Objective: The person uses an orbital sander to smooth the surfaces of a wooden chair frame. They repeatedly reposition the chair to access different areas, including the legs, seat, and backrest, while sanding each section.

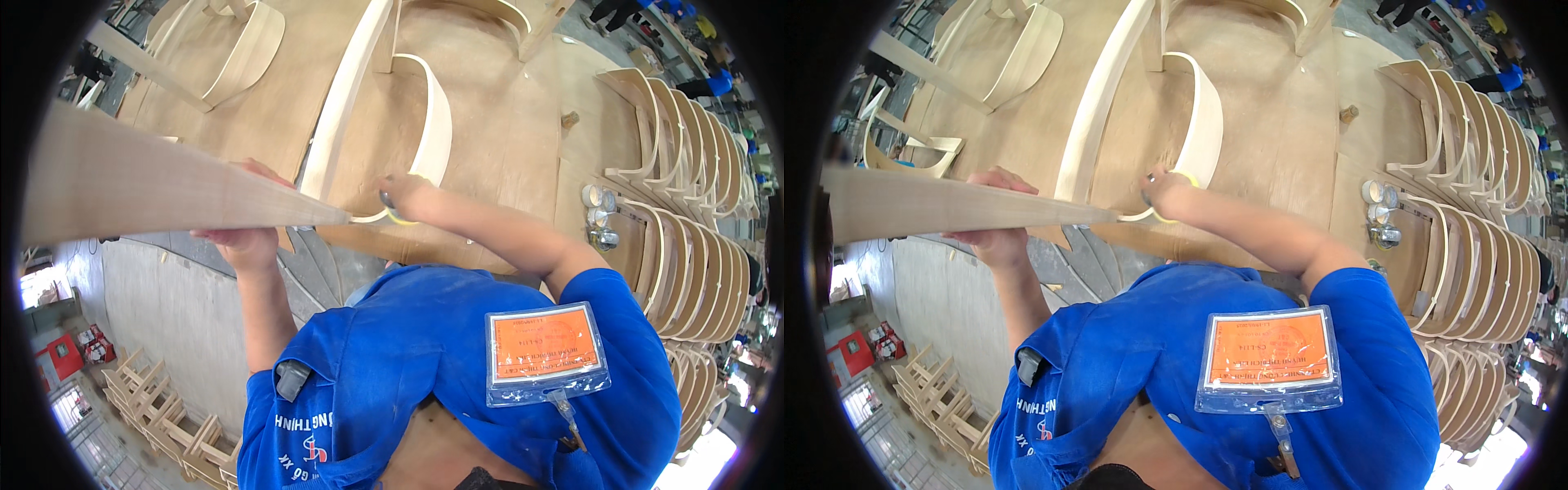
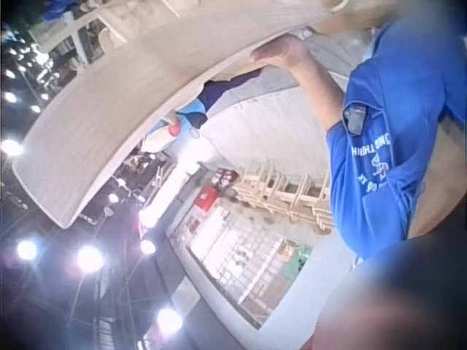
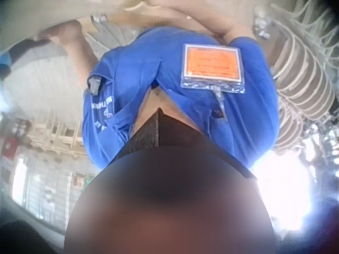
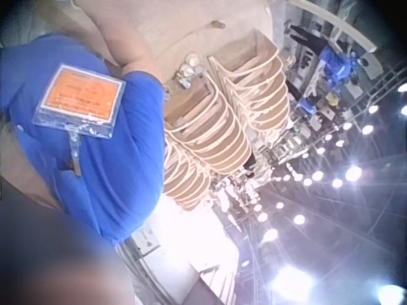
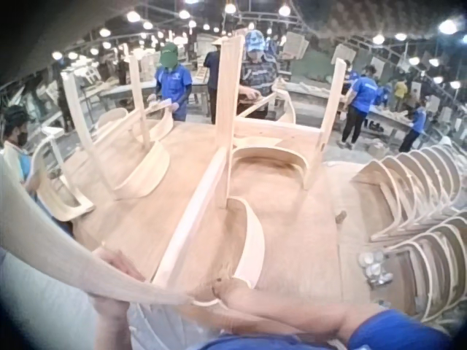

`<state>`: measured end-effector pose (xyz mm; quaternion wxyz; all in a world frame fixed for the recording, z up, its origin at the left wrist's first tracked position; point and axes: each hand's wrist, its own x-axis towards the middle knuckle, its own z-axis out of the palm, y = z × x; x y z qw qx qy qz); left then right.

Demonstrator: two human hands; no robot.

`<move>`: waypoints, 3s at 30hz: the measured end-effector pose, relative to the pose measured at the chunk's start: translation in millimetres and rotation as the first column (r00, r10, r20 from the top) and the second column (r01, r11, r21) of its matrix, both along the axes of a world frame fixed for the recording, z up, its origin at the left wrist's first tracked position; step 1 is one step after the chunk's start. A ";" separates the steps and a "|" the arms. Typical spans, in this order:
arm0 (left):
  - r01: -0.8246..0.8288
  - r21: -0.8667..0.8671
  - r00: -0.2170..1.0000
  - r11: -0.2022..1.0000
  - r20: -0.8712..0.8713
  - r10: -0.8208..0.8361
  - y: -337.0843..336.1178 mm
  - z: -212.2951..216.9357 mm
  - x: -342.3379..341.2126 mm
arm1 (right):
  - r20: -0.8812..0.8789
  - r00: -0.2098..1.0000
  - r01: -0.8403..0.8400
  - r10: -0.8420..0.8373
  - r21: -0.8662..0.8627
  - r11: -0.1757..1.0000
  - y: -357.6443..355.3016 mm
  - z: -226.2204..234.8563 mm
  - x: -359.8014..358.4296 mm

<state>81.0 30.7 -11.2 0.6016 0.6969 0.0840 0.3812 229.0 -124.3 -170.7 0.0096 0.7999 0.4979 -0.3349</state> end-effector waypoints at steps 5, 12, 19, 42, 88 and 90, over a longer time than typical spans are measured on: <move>0.079 0.010 0.997 0.997 0.002 -0.079 11.7 6.3 -19.5 | 0.097 0.987 0.130 -0.132 0.022 0.991 -19.5 18.3 30.4; 0.102 0.071 0.995 0.992 -0.027 -0.100 32.0 8.8 -40.4 | -0.035 0.996 -0.073 0.077 0.100 0.992 -3.7 -3.5 -23.9; 0.110 0.011 0.994 0.994 0.021 -0.110 36.9 1.4 -47.2 | -0.034 0.999 0.038 -0.034 0.128 0.991 -8.2 -6.4 52.4; 0.068 -0.040 0.998 0.997 0.023 -0.067 27.4 11.2 -39.5 | 0.012 0.999 -0.051 0.053 -0.111 0.992 4.9 6.1 124.5; -0.372 -0.107 0.919 0.922 0.097 0.382 100.3 2.8 -47.7 | -0.325 0.867 0.485 -0.378 0.379 0.788 -143.2 -19.1 49.5; -0.443 -0.175 0.888 0.879 0.050 0.457 118.1 6.3 -44.1 | -0.227 0.790 0.606 -0.570 0.432 0.668 -183.5 -38.7 70.2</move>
